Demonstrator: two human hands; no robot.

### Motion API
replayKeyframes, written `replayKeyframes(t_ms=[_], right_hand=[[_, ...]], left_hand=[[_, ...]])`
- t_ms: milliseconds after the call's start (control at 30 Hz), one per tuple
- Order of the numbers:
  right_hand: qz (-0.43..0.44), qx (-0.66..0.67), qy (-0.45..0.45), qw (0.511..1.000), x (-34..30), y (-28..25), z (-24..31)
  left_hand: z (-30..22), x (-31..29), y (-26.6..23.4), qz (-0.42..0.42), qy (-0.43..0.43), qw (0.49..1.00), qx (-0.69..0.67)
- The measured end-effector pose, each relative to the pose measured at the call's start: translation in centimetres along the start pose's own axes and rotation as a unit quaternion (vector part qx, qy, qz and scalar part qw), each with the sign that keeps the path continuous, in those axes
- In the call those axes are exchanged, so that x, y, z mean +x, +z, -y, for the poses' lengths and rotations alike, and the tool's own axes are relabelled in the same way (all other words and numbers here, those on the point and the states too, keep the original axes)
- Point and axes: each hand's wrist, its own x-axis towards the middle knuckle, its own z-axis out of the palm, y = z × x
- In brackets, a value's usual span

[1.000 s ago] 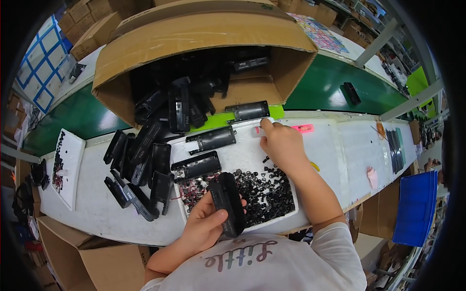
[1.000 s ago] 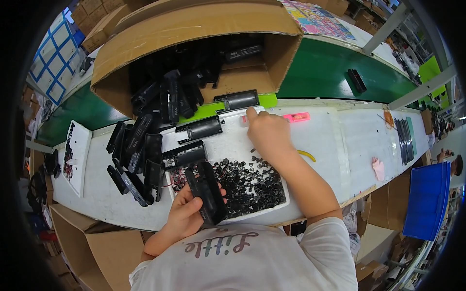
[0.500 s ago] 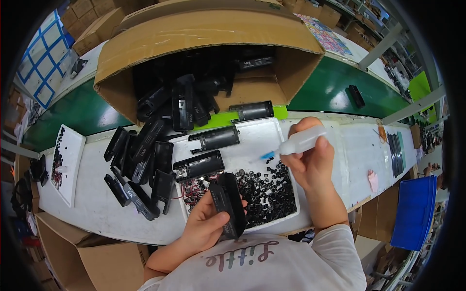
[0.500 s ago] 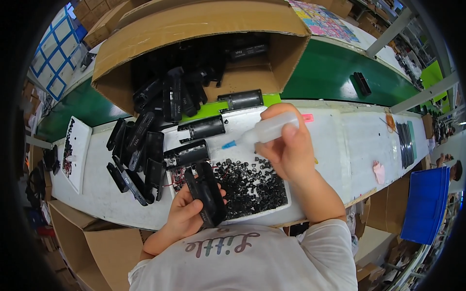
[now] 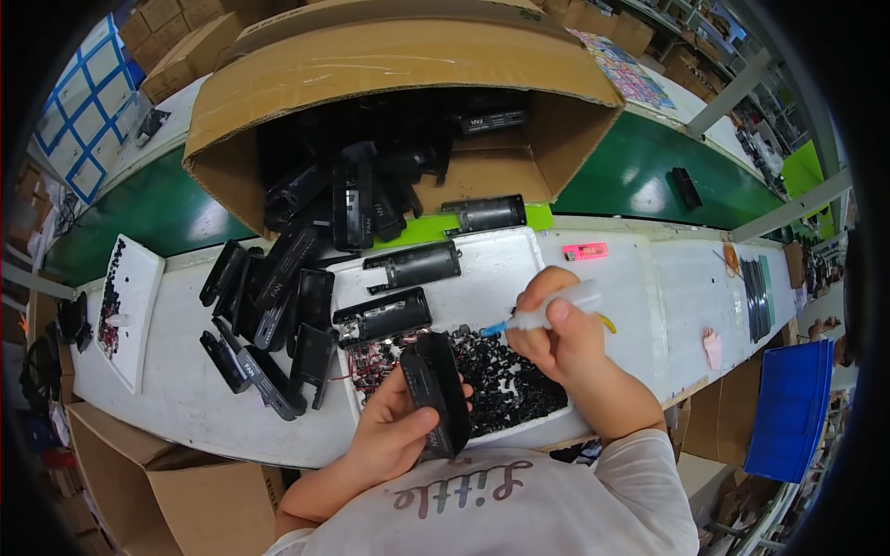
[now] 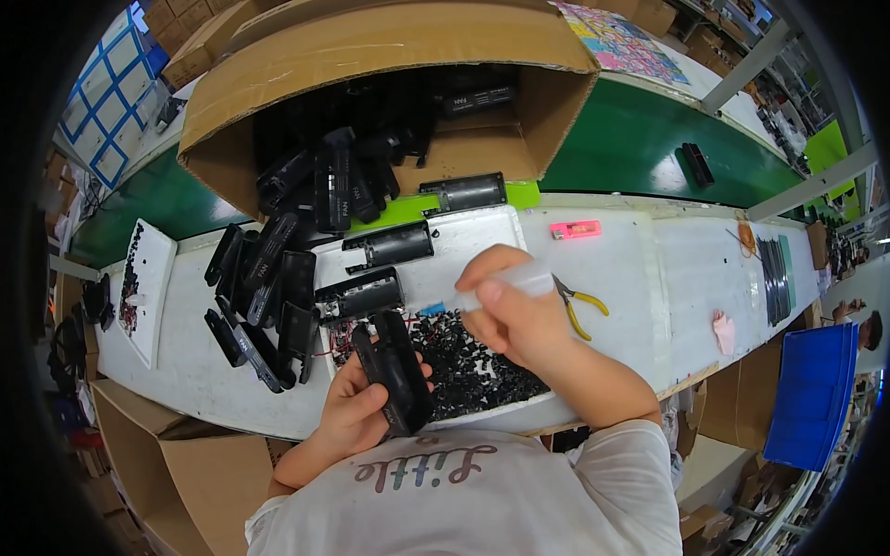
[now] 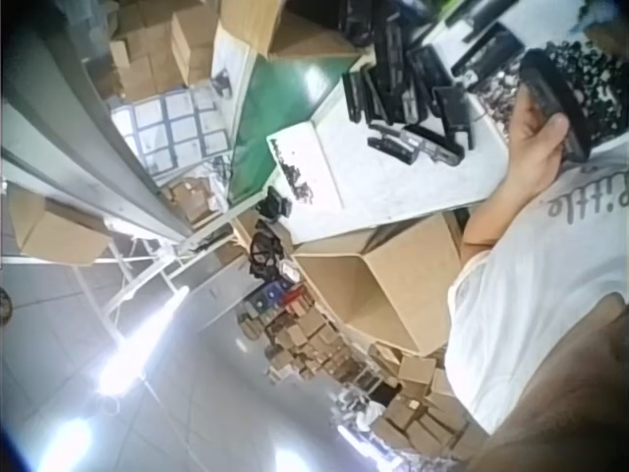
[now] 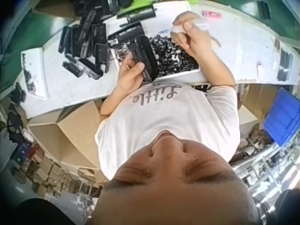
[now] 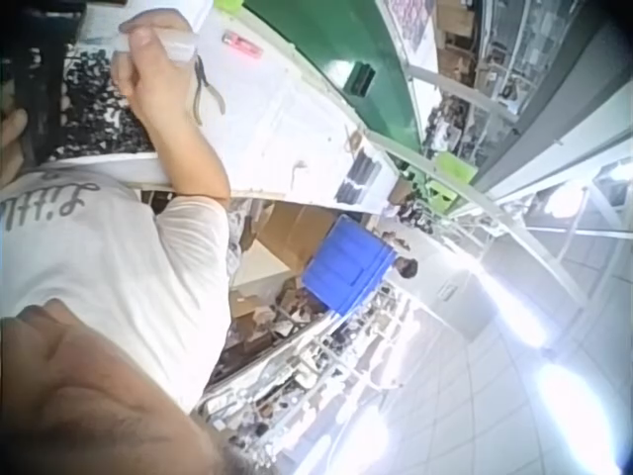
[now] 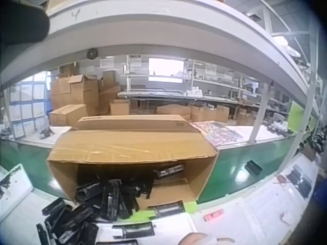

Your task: The person assembles electronic housing components by applying glue from a bottle and attaching small parts from a parts tray to the housing.

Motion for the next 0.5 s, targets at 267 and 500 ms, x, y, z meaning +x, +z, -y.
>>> replayKeyframes(t_ms=[267, 500], right_hand=[[0.015, -0.386, -0.069, 0.920, -1.9, 2.0, 1.2], [0.083, -0.461, -0.189, 0.863, -1.3, 2.0, 0.3]], left_hand=[[0.1, 0.0, 0.1, 0.017, 0.007, 1.000, -0.002], [0.3, 0.0, -0.1, 0.028, 0.007, 0.999, 0.035]])
